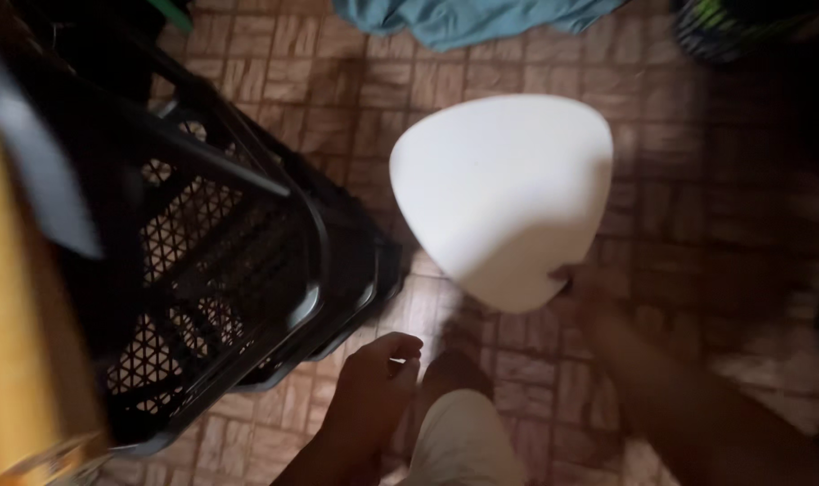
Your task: The person assembles a small white stool by inserting wooden legs into metal brackets on the underside of the seat. They handle multiple legs and the seat, aligning and pushing each leg into place.
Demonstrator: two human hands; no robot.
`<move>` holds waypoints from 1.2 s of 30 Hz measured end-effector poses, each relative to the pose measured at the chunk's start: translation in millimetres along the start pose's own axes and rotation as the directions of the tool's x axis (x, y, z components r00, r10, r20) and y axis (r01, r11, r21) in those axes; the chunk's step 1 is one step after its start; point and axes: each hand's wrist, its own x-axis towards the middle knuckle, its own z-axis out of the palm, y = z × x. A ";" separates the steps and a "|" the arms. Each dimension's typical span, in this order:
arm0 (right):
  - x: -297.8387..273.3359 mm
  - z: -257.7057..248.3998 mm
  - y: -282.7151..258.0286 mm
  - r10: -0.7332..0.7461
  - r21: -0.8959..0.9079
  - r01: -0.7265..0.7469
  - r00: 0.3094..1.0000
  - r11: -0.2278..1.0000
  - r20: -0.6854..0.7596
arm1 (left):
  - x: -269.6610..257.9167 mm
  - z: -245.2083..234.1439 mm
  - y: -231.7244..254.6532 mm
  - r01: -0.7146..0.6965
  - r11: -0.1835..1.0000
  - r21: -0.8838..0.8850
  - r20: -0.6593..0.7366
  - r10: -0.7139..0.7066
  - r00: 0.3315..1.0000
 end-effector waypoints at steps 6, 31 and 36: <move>97.8 -2.1 8.8 0.035 -0.143 -0.028 0.998 0.989 0.047 | 34.5 -14.7 -24.5 -0.008 0.986 0.166 -0.141 0.031 0.990; -134.3 177.1 -75.1 -0.578 -0.828 0.251 0.809 0.501 -0.105 | -126.7 -172.5 -147.6 0.031 0.927 0.374 0.054 -0.055 0.997; -267.5 318.2 -44.8 -0.690 -0.841 0.491 0.691 0.229 0.216 | -192.6 -282.0 -135.6 -0.147 0.773 0.618 0.246 -0.013 0.969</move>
